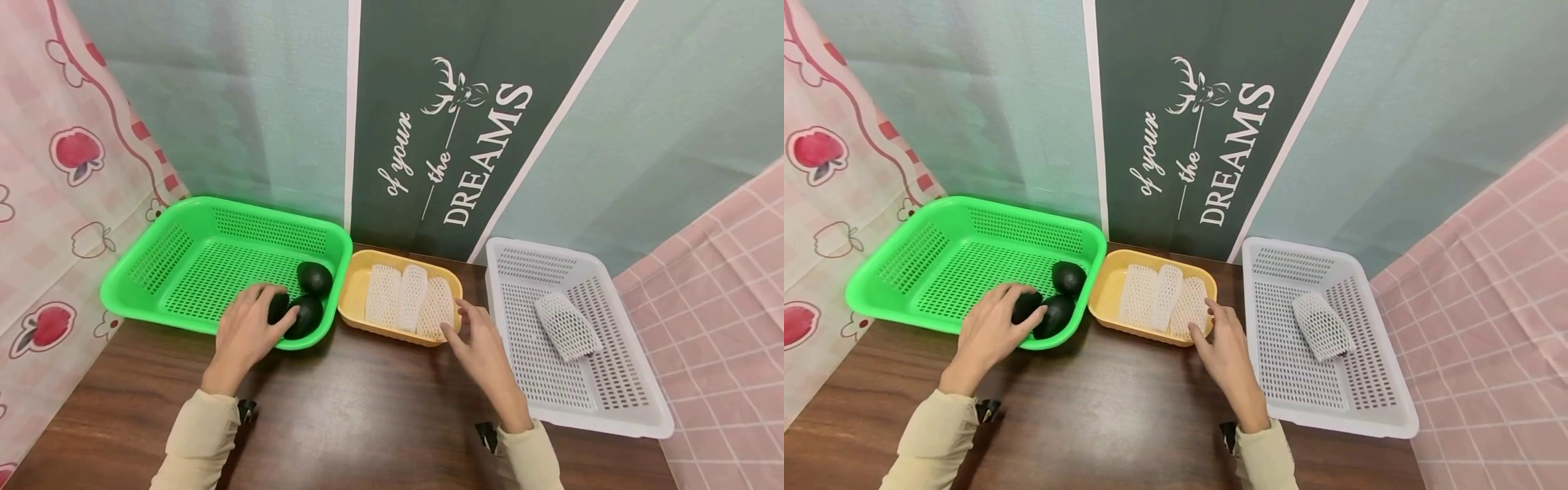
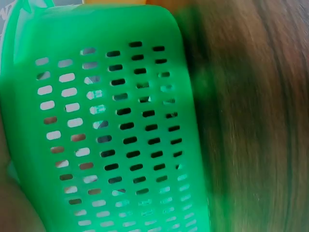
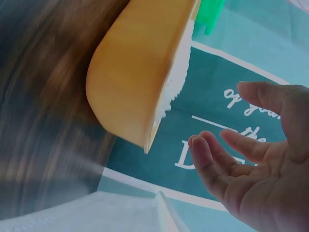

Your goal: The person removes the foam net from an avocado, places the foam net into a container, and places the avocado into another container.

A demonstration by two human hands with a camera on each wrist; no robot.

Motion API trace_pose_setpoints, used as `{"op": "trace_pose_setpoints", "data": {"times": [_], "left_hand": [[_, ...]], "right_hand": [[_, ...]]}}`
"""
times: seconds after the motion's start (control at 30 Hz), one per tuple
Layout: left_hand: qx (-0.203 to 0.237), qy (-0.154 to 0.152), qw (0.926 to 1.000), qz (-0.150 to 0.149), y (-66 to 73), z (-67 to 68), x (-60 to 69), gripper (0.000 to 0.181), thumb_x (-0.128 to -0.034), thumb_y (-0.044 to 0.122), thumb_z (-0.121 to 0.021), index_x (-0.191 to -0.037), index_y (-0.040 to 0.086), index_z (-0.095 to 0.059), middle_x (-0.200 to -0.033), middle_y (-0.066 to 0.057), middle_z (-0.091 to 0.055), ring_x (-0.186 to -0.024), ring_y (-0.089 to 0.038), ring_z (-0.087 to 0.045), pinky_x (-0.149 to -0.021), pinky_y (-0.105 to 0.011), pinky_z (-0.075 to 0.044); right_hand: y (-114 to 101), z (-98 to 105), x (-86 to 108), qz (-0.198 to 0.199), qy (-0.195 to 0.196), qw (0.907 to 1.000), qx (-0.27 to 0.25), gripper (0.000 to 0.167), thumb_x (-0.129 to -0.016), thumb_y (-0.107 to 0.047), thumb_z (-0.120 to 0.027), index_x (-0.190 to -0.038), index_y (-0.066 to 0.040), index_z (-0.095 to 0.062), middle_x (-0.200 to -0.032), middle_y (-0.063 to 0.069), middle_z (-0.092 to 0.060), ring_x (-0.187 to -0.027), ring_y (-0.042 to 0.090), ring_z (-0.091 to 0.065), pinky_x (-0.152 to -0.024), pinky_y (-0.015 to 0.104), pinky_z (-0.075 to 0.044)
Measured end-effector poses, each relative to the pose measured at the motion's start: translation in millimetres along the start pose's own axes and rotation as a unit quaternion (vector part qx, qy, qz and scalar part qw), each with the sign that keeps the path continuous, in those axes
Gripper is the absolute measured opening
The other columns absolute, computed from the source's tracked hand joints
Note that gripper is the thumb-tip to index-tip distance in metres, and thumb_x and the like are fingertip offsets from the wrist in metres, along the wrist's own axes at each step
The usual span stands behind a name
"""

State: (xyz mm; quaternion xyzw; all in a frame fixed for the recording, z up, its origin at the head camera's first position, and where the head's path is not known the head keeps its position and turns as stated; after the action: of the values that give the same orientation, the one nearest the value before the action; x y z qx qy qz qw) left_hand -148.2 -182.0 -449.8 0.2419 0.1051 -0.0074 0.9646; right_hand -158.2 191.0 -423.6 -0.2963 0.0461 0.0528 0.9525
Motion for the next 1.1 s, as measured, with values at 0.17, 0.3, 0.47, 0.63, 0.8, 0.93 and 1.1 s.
{"op": "trace_pose_setpoints", "data": {"times": [0.17,0.3,0.47,0.63,0.8,0.93,1.1], "left_hand": [[0.002,0.052,0.9959,-0.074,7.5,1.8,2.4,0.045,-0.0863,0.039,-0.071,-0.119,0.009,-0.065,-0.123,-0.019,-0.063,-0.116,-0.042,-0.057,-0.092,-0.06,-0.044],[0.005,0.061,0.9906,-0.122,18.0,-2.2,2.4,0.042,-0.0839,0.036,-0.073,-0.115,0.008,-0.066,-0.119,-0.019,-0.064,-0.115,-0.041,-0.058,-0.092,-0.06,-0.045],[0.012,0.045,0.9892,-0.139,30.3,-10.0,3.0,0.04,-0.0851,0.037,-0.072,-0.115,0.011,-0.066,-0.122,-0.018,-0.063,-0.117,-0.04,-0.056,-0.094,-0.06,-0.045],[0.003,0.015,0.9897,-0.142,38.9,-17.4,3.4,0.038,-0.089,0.041,-0.067,-0.116,0.015,-0.066,-0.124,-0.013,-0.062,-0.118,-0.036,-0.056,-0.096,-0.056,-0.046],[-0.013,0.013,0.9883,-0.152,42.7,-20.8,2.0,0.039,-0.089,0.044,-0.067,-0.116,0.016,-0.066,-0.122,-0.011,-0.063,-0.116,-0.035,-0.058,-0.093,-0.053,-0.048],[-0.019,0.021,0.9862,-0.163,44.2,-21.8,1.6,0.044,-0.0863,0.047,-0.069,-0.116,0.015,-0.067,-0.119,-0.012,-0.065,-0.114,-0.035,-0.059,-0.09,-0.051,-0.05],[-0.02,0.028,0.9852,-0.168,43.5,-20.9,1.7,0.045,-0.085,0.049,-0.07,-0.115,0.015,-0.067,-0.118,-0.011,-0.065,-0.113,-0.034,-0.06,-0.087,-0.05,-0.051]], "right_hand": [[4,7,2.7,-0.016,-0.008,0.9998,0.004,0.056,-0.093,-0.026,-0.069,-0.138,0.0,-0.052,-0.117,0.018,-0.061,-0.106,0.032,-0.059,-0.087,0.047,-0.05],[7,12,4.6,-0.024,-0.01,0.9996,-0.008,0.055,-0.093,-0.026,-0.069,-0.139,0.0,-0.051,-0.122,0.02,-0.061,-0.11,0.033,-0.06,-0.09,0.049,-0.053],[11,17,7.2,-0.031,-0.014,0.999,-0.027,0.056,-0.093,-0.022,-0.068,-0.141,0.001,-0.049,-0.125,0.021,-0.059,-0.111,0.035,-0.06,-0.091,0.049,-0.054],[12,28,12.7,-0.039,-0.011,0.9983,-0.043,0.056,-0.094,-0.02,-0.067,-0.142,0.002,-0.047,-0.126,0.022,-0.058,-0.113,0.037,-0.059,-0.093,0.052,-0.053],[7,44,15.6,-0.024,0.01,0.999,-0.035,0.055,-0.095,-0.024,-0.066,-0.141,0.001,-0.048,-0.125,0.022,-0.06,-0.114,0.039,-0.061,-0.092,0.053,-0.053],[3,55,14.2,-0.01,0.023,0.9992,-0.031,0.055,-0.096,-0.025,-0.065,-0.141,0.0,-0.049,-0.125,0.022,-0.061,-0.113,0.038,-0.061,-0.092,0.054,-0.053],[5,65,11.7,-0.011,0.041,0.9989,-0.02,0.054,-0.096,-0.026,-0.064,-0.142,0.0,-0.049,-0.126,0.023,-0.061,-0.113,0.039,-0.061,-0.092,0.054,-0.053]]}}
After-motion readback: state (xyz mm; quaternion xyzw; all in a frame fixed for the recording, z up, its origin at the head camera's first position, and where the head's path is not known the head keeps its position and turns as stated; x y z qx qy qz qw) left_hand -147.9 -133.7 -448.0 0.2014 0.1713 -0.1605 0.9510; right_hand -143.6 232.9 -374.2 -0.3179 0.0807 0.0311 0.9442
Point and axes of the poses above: each hand's wrist, its own x-axis away from the middle knuckle, its own z-axis out of the back of the hand, y = z × x, the point moved 5 cm from there along -x, towards the middle knuckle
